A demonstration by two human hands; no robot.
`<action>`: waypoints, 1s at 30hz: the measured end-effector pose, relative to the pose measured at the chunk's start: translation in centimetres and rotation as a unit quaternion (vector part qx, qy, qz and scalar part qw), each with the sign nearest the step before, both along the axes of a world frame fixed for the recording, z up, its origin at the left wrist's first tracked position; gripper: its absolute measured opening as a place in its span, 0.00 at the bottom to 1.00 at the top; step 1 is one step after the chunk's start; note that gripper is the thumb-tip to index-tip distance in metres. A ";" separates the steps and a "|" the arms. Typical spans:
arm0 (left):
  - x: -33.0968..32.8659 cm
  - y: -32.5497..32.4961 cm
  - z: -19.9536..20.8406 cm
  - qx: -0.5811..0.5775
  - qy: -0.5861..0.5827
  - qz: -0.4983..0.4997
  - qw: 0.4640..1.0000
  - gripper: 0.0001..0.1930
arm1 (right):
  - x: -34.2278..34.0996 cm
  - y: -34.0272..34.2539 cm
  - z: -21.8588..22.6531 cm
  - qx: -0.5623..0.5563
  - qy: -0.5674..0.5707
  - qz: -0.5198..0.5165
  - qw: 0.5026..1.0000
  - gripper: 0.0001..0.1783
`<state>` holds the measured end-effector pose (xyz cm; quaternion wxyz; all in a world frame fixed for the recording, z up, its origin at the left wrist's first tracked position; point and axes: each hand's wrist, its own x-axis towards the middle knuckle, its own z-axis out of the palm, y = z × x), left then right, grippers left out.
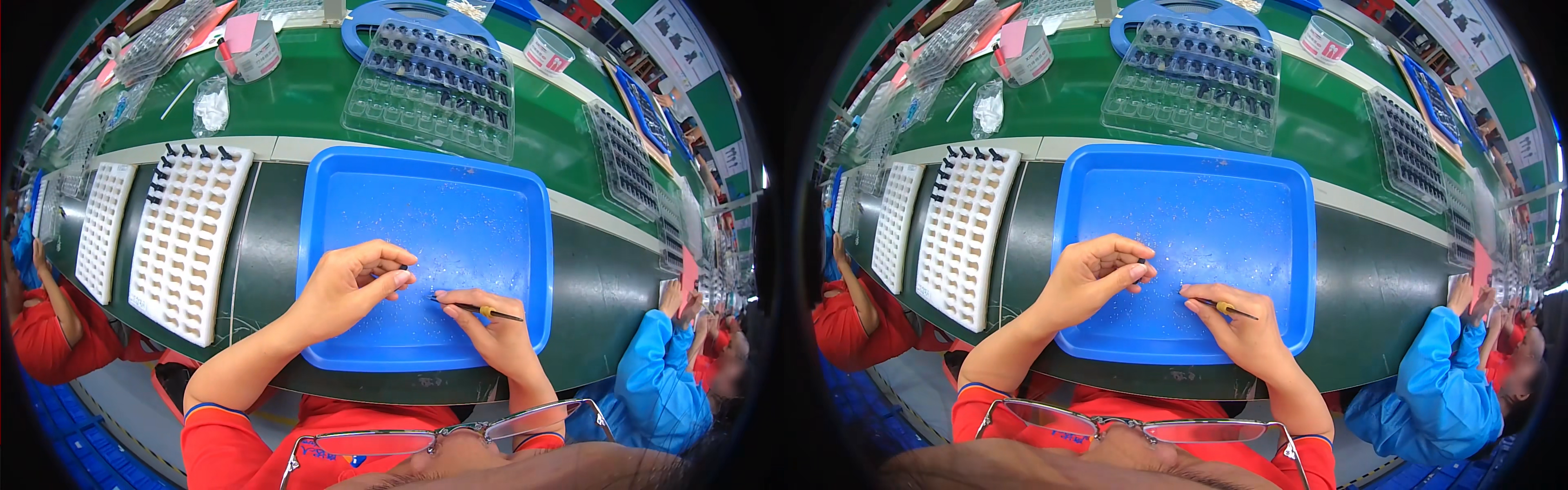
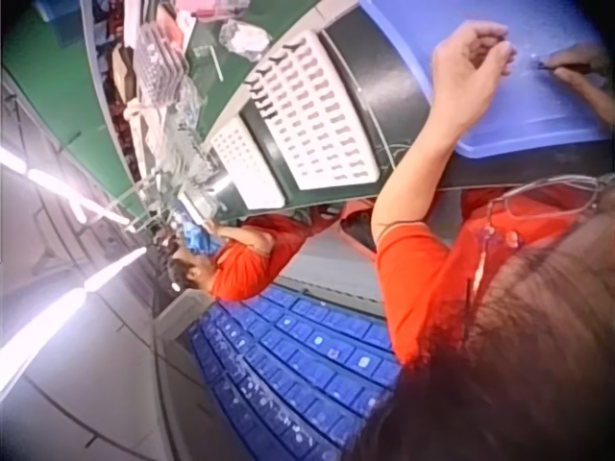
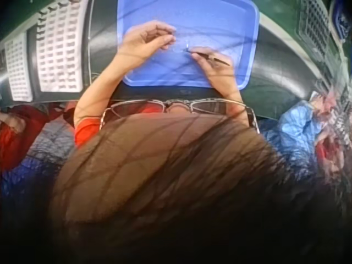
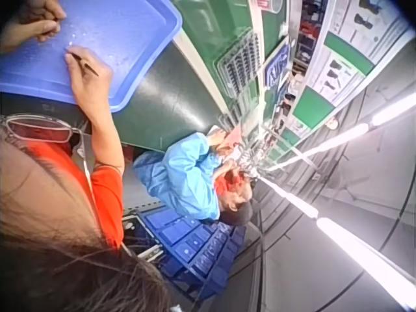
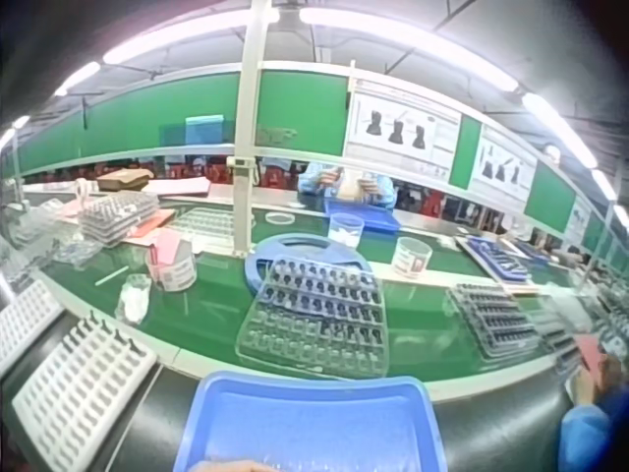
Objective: Assembling small electronic components into a tray using a handheld precision tool on a factory assembly line.
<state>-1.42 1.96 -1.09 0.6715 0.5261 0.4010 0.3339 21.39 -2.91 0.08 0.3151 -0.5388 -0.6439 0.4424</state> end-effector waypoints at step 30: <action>0.3 -1.1 0.8 0.252 0.083 0.033 0.964 0.08 | -0.9 0.8 1.9 0.078 0.029 0.015 0.996 0.06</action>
